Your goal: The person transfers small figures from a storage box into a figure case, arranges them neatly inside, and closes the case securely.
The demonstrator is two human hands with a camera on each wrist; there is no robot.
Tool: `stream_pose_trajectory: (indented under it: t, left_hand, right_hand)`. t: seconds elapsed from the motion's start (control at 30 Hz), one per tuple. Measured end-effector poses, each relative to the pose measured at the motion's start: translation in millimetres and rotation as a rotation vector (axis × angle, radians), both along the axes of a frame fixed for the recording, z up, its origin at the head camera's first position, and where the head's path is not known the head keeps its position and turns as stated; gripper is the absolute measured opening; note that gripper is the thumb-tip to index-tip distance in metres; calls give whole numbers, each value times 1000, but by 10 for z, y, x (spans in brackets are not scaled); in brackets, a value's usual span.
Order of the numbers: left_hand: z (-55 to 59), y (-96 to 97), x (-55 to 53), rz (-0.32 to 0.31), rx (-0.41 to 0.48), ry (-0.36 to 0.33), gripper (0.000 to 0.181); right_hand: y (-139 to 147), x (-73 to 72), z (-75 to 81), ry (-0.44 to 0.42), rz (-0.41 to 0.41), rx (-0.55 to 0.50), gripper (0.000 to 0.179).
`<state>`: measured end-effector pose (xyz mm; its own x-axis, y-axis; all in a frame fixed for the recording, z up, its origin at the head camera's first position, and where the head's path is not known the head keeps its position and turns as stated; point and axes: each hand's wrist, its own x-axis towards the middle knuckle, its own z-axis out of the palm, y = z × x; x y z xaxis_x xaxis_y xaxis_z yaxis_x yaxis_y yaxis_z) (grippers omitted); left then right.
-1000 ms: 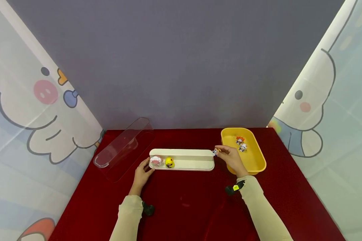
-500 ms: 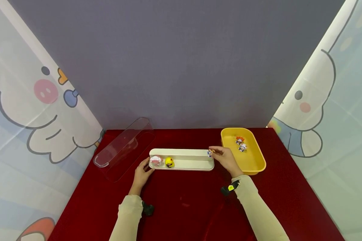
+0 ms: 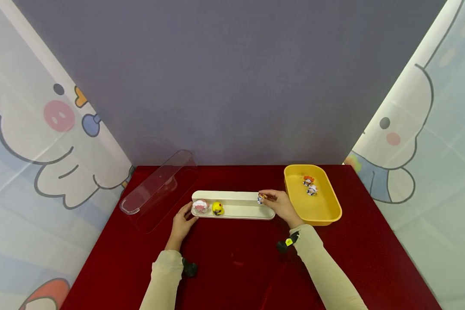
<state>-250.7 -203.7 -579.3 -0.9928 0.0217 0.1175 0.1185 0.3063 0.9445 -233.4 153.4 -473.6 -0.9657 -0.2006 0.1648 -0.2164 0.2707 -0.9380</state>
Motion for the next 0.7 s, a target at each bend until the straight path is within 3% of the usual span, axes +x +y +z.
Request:
stream_pose_trajectory:
  t: [0.13,0.27,0.37,0.47,0.53,0.7]
  left_hand:
    - [6,0,5,2,-8,-6,65]
    - [142,27,70,-10,-10,-12,64]
    - [136,19,61,-7,-7,-19,64]
    - [1,-13,-6,2,-12,-9,65]
    - [1,-6,-3,4,-11,-9,65]
    - [12,8,2,3,-6,-7,65]
  right_hand:
    - [-77,57,75,-17,14,21,30]
    - [-134,52,62,-10,27,32,29]
    - [-146,-15,-49,16,30,45,28]
    - [-142,-97,-210,37,22,63,27]
    - [-136,-142,-316,41,19,77,26]
    - [-183,-135,-306,46,39,99,26]
